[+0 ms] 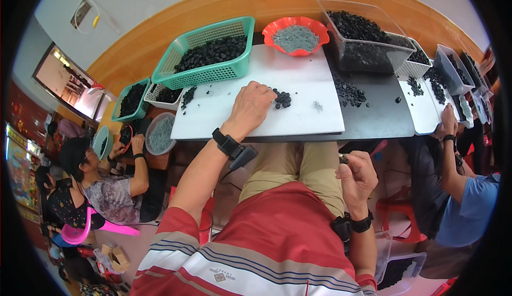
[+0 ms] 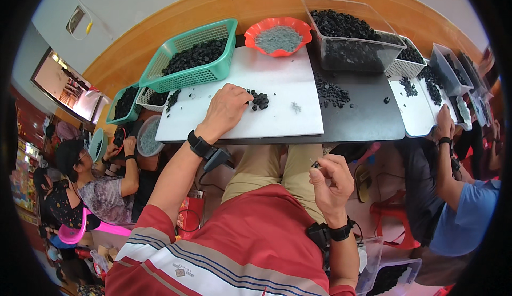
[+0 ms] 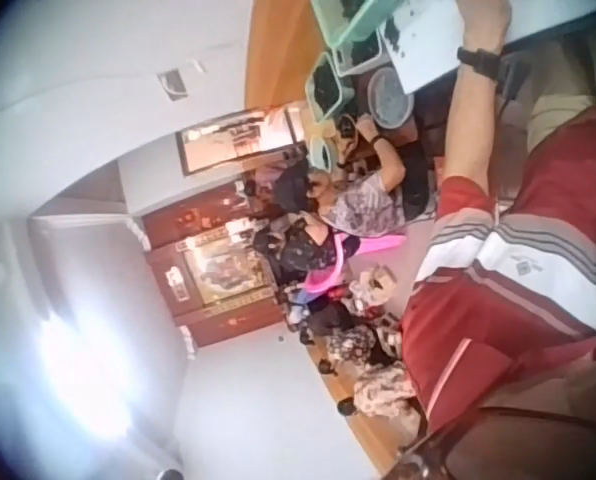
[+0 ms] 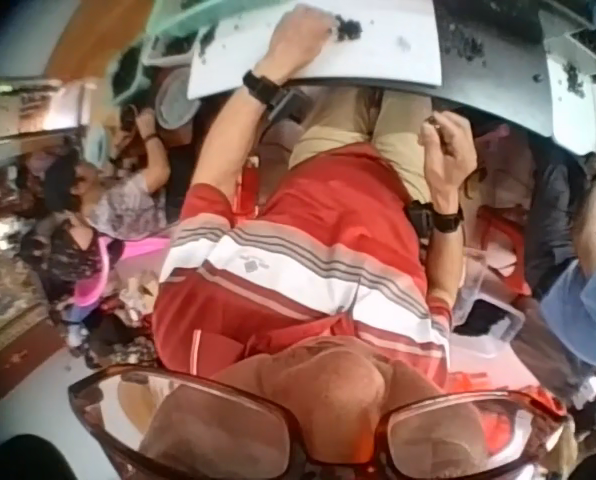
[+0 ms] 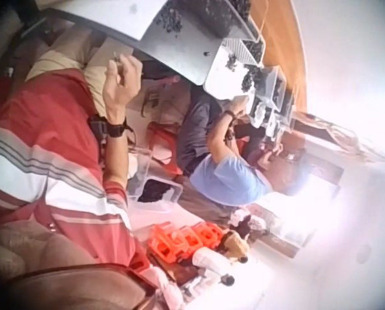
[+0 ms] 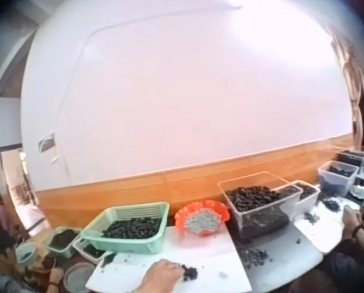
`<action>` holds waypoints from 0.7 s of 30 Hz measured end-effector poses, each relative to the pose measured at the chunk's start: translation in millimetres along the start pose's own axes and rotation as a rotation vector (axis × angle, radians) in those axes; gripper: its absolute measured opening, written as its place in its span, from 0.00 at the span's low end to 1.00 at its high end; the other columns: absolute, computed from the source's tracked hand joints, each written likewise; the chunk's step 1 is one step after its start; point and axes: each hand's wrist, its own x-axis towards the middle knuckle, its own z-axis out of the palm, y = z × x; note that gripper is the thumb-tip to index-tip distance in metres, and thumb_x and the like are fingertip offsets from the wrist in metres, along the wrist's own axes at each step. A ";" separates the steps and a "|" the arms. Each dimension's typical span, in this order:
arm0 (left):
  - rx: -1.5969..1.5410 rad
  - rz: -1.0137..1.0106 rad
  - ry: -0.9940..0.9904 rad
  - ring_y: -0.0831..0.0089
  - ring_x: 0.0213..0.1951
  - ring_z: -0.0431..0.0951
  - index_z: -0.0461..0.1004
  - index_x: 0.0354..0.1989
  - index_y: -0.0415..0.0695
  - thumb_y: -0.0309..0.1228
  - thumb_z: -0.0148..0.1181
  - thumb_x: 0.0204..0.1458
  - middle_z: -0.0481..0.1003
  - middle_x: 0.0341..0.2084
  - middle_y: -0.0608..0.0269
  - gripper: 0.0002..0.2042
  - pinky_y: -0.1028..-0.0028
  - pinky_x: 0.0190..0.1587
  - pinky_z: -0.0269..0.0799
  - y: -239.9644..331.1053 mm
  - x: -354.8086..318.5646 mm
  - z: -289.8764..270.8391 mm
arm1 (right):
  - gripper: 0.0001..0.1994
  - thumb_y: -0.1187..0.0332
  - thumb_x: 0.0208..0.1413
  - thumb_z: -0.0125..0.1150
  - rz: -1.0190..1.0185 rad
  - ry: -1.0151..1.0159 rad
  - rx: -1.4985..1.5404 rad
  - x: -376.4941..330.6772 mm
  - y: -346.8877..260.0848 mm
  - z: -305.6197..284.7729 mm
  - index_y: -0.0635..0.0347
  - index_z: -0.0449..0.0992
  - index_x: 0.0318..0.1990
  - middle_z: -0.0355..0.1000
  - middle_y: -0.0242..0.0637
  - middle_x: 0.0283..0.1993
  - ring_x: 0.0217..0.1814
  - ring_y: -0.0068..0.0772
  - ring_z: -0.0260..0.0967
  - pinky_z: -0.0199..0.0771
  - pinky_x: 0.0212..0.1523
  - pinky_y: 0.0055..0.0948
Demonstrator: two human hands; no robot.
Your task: Sorting and assembling small plastic manufacturing components at a workbench.
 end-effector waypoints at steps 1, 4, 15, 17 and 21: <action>-0.009 -0.008 -0.012 0.58 0.46 0.75 0.81 0.40 0.45 0.22 0.67 0.47 0.79 0.39 0.61 0.10 0.62 0.49 0.73 -0.5 0.1 0.4 | 0.10 0.78 0.57 0.68 -0.002 0.010 0.001 -1.0 -0.3 -1.3 0.70 0.77 0.46 0.73 0.42 0.45 0.28 0.21 0.72 0.72 0.25 0.19; -0.034 -0.017 -0.028 0.57 0.46 0.76 0.80 0.39 0.44 0.22 0.66 0.47 0.77 0.39 0.61 0.10 0.61 0.48 0.73 0.3 0.5 -2.2 | 0.10 0.77 0.58 0.68 0.002 0.035 0.008 -5.7 1.4 -6.2 0.70 0.78 0.46 0.73 0.42 0.45 0.28 0.22 0.72 0.73 0.26 0.20; -0.372 -0.146 -0.119 0.55 0.39 0.80 0.77 0.41 0.41 0.23 0.65 0.51 0.78 0.41 0.56 0.09 0.64 0.42 0.77 38.4 -27.2 -24.7 | 0.11 0.76 0.58 0.68 0.050 0.056 0.056 -16.1 4.8 -16.5 0.70 0.77 0.47 0.72 0.42 0.45 0.30 0.22 0.71 0.75 0.27 0.21; -0.399 -0.145 -0.109 0.56 0.39 0.80 0.78 0.42 0.40 0.23 0.66 0.50 0.79 0.41 0.56 0.10 0.66 0.42 0.77 36.9 -28.6 -22.4 | 0.11 0.76 0.59 0.68 0.056 0.042 0.052 -17.1 5.9 -16.7 0.70 0.77 0.47 0.71 0.42 0.46 0.30 0.22 0.71 0.75 0.28 0.20; -0.420 -0.175 -0.129 0.57 0.39 0.80 0.79 0.42 0.39 0.24 0.66 0.50 0.79 0.40 0.55 0.11 0.66 0.42 0.76 33.5 -31.8 -19.1 | 0.11 0.76 0.59 0.68 0.089 0.054 0.074 -20.1 5.3 -14.1 0.70 0.77 0.47 0.71 0.42 0.46 0.30 0.21 0.71 0.75 0.28 0.20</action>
